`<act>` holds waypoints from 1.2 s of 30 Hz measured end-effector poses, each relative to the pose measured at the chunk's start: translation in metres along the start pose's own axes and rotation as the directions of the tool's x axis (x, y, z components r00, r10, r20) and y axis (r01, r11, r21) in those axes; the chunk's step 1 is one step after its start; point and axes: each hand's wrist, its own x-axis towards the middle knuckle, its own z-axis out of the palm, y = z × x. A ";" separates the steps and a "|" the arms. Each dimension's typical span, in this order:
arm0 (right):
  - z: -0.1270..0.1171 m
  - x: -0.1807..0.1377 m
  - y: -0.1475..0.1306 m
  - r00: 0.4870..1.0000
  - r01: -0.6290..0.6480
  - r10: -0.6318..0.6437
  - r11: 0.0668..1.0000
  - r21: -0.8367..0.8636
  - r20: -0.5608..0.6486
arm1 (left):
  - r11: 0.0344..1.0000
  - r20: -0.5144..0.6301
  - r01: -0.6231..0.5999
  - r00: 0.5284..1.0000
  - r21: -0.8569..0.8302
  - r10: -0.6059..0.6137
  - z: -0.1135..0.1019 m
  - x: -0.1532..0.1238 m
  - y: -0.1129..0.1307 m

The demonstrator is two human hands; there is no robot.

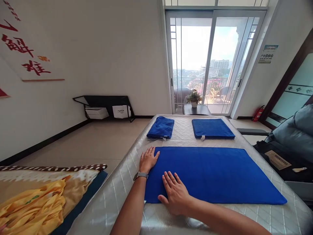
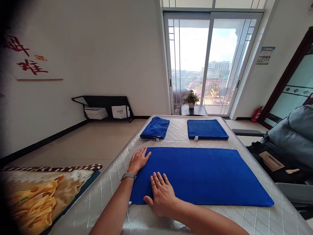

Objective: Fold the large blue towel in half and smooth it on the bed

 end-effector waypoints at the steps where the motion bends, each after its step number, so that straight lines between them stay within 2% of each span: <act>1: -0.002 -0.006 0.007 1.000 -0.021 0.021 1.000 -0.005 0.009 | 1.000 0.002 0.001 1.000 -0.004 -0.001 0.000 0.000 0.000; 5: -0.022 -0.043 0.047 0.987 -0.159 0.161 0.985 -0.072 0.024 | 1.000 -0.007 0.001 1.000 -0.015 -0.001 -0.002 -0.002 0.001; 9: -0.045 -0.100 0.099 0.938 -0.347 0.343 0.920 -0.181 -0.057 | 1.000 -0.018 0.002 1.000 -0.022 -0.003 -0.002 -0.002 0.001; 11: -0.054 -0.134 0.131 0.895 -0.446 0.429 0.866 -0.226 -0.124 | 1.000 -0.010 0.004 1.000 -0.021 -0.005 -0.001 -0.001 0.000; 14: -0.066 -0.188 0.187 0.800 -0.599 0.549 0.752 -0.274 -0.242 | 1.000 -0.010 0.005 1.000 -0.007 -0.005 0.001 0.001 -0.001; 17: -0.076 -0.242 0.240 0.695 -0.718 0.624 0.630 -0.295 -0.358 | 1.000 -0.010 0.002 1.000 0.008 -0.002 0.002 0.002 -0.002; 18: -0.079 -0.259 0.253 0.679 -0.733 0.623 0.608 -0.305 -0.388 | 1.000 -0.004 0.002 1.000 0.012 -0.002 0.003 0.002 -0.002; 20: -0.084 -0.285 0.272 0.713 -0.698 0.565 0.627 -0.346 -0.415 | 1.000 0.005 0.004 1.000 0.017 -0.004 0.002 0.002 -0.002; 22: -0.086 -0.300 0.279 0.727 -0.684 0.535 0.624 -0.378 -0.431 | 1.000 0.006 0.004 1.000 0.023 -0.004 0.001 0.001 -0.001; 26: -0.088 -0.308 0.276 0.723 -0.690 0.546 0.602 -0.402 -0.423 | 1.000 0.016 0.002 1.000 0.022 -0.002 -0.003 0.000 0.001; 30: -0.098 -0.297 0.278 0.710 -0.701 0.533 0.602 -0.383 -0.461 | 1.000 0.029 0.011 1.000 0.015 -0.012 -0.005 0.000 0.002; 33: -0.111 -0.257 0.266 0.756 -0.647 0.492 0.659 -0.383 -0.431 | 1.000 0.010 0.011 1.000 0.003 -0.011 -0.003 0.000 0.002; 36: -0.113 -0.186 0.221 0.817 -0.570 0.473 0.749 -0.337 -0.330 | 1.000 -0.009 0.010 1.000 -0.001 -0.010 -0.001 0.000 0.002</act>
